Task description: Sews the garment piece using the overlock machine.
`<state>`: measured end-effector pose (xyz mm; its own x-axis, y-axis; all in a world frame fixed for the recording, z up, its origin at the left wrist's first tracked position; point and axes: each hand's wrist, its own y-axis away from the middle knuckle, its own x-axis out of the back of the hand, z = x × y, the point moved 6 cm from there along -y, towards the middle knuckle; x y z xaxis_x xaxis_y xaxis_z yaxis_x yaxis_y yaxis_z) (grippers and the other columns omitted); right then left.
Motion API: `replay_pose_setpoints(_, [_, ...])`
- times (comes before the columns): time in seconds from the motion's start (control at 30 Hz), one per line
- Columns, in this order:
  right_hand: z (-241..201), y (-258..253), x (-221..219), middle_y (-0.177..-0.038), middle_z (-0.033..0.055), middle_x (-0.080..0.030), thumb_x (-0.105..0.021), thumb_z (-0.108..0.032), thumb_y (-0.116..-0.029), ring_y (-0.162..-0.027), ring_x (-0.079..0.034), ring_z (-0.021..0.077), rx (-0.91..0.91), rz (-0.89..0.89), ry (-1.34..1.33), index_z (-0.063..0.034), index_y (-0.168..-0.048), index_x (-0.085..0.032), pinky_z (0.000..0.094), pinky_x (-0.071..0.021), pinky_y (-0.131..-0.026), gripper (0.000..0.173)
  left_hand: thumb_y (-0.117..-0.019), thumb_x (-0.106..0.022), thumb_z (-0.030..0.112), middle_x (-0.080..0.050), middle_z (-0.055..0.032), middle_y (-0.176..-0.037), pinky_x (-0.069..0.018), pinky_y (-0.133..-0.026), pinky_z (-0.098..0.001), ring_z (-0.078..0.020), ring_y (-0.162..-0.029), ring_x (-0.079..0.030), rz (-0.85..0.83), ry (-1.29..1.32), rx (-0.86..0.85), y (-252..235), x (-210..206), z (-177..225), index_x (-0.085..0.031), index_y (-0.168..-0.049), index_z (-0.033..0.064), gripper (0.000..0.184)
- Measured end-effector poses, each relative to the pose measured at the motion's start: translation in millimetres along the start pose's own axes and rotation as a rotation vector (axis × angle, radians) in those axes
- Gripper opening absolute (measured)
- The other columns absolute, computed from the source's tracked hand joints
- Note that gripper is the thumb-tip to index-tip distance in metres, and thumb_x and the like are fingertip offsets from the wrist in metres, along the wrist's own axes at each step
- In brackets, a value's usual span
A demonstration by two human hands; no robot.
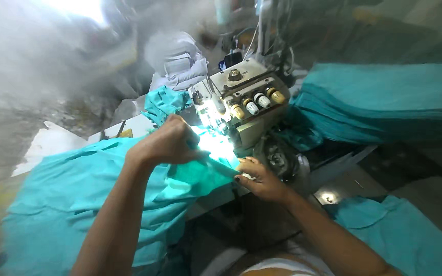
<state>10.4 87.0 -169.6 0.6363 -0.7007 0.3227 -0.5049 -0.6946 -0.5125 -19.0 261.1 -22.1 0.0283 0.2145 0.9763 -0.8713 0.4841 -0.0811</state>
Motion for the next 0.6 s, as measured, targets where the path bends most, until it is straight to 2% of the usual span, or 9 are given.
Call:
replay_pose_setpoints(0.07, [1,1,-1,-0.102,0.0122,-0.076,-0.058,-0.016,-0.0987,-0.119,-0.066,0.0233,0.011,0.013,0.001,0.0015,-0.095,-0.073,0.0584,-0.0335,-0.113,0.024,-0.0871,-0.069,0.029,-0.051,0.0071,-0.052,-0.0474,-0.076,-0.0309,-0.0039,-0.058,-0.054,-0.011,0.161,-0.068,-3,-7,10,-0.053,-0.051,0.0154,0.042])
replay_pose_setpoints(0.1, [1,2,-2,-0.102,0.012,-0.076,-0.058,-0.016,-0.0986,-0.119,-0.066,0.0231,0.013,0.022,0.004,0.0012,-0.095,-0.073,0.0581,-0.0338,-0.112,0.023,-0.0885,-0.068,0.028,-0.052,0.0071,-0.053,-0.0467,-0.076,-0.0281,-0.0027,-0.058,-0.054,-0.026,0.224,-0.084,-3,-11,12,-0.054,-0.052,0.0144,0.041])
replay_pose_setpoints(0.2, [1,2,-1,-0.098,0.0125,-0.075,-0.057,-0.019,-0.101,-0.116,-0.067,0.0234,-0.002,0.024,0.018,0.0022,-0.094,-0.073,0.0582,-0.0345,-0.112,0.027,-0.087,-0.068,0.029,-0.052,0.0076,-0.052,-0.0402,-0.058,-0.0238,-0.0004,-0.053,-0.05,0.021,0.195,-0.064,-2,-19,-8,-0.058,-0.053,0.0136,0.039])
replay_pose_setpoints(0.23, [1,1,0,-0.097,0.0123,-0.075,-0.056,-0.019,-0.1009,-0.114,-0.068,0.0233,-0.002,0.023,0.024,0.0021,-0.093,-0.073,0.0587,-0.035,-0.111,0.028,-0.0859,-0.068,0.029,-0.054,0.009,-0.053,-0.0392,-0.056,-0.0206,0.0022,-0.053,-0.049,0.018,0.212,-0.032,0,-20,-12,-0.06,-0.055,0.0142,0.035])
replay_pose_setpoints(0.33, [3,0,1,-0.092,0.0118,-0.074,-0.055,-0.017,-0.1001,-0.105,-0.07,0.0208,0.004,0.028,0.033,0.0022,-0.092,-0.072,0.0564,-0.0371,-0.109,0.027,-0.0822,-0.07,0.024,-0.062,0.0083,-0.062,-0.0448,-0.056,-0.0147,0.0057,-0.06,-0.056,-0.02,0.263,0.01,2,-19,-11,-0.07,-0.065,0.0122,0.021])
replay_pose_setpoints(0.43, [2,-5,2,-0.093,0.0122,-0.073,-0.055,-0.014,-0.0995,-0.103,-0.069,0.0192,-0.013,0.013,0.015,0.0034,-0.093,-0.072,0.0569,-0.0356,-0.109,0.025,-0.0842,-0.069,0.022,-0.061,0.0062,-0.061,-0.0407,-0.055,-0.017,0.0041,-0.058,-0.053,-0.003,0.219,-0.013,-2,-21,-10,-0.071,-0.065,0.0101,0.023])
replay_pose_setpoints(0.57, [3,-16,3,-0.096,0.013,-0.073,-0.056,-0.011,-0.0973,-0.098,-0.069,0.0181,-0.005,0.032,0.01,0.0045,-0.096,-0.072,0.0552,-0.0373,-0.106,0.022,-0.0832,-0.07,0.021,-0.065,0.0066,-0.064,-0.0399,-0.06,-0.0151,0.006,-0.062,-0.054,0.04,0.227,-0.068,-6,-20,-5,-0.077,-0.072,0.0098,0.017])
replay_pose_setpoints(0.6, [3,-19,3,-0.095,0.0127,-0.073,-0.056,-0.012,-0.0974,-0.098,-0.068,0.0175,-0.003,0.029,0.01,0.0042,-0.096,-0.072,0.0541,-0.0377,-0.106,0.023,-0.0835,-0.069,0.021,-0.066,0.007,-0.066,-0.0421,-0.06,-0.0135,0.0066,-0.063,-0.055,0.032,0.245,-0.071,-6,-20,-4,-0.077,-0.073,0.0103,0.017])
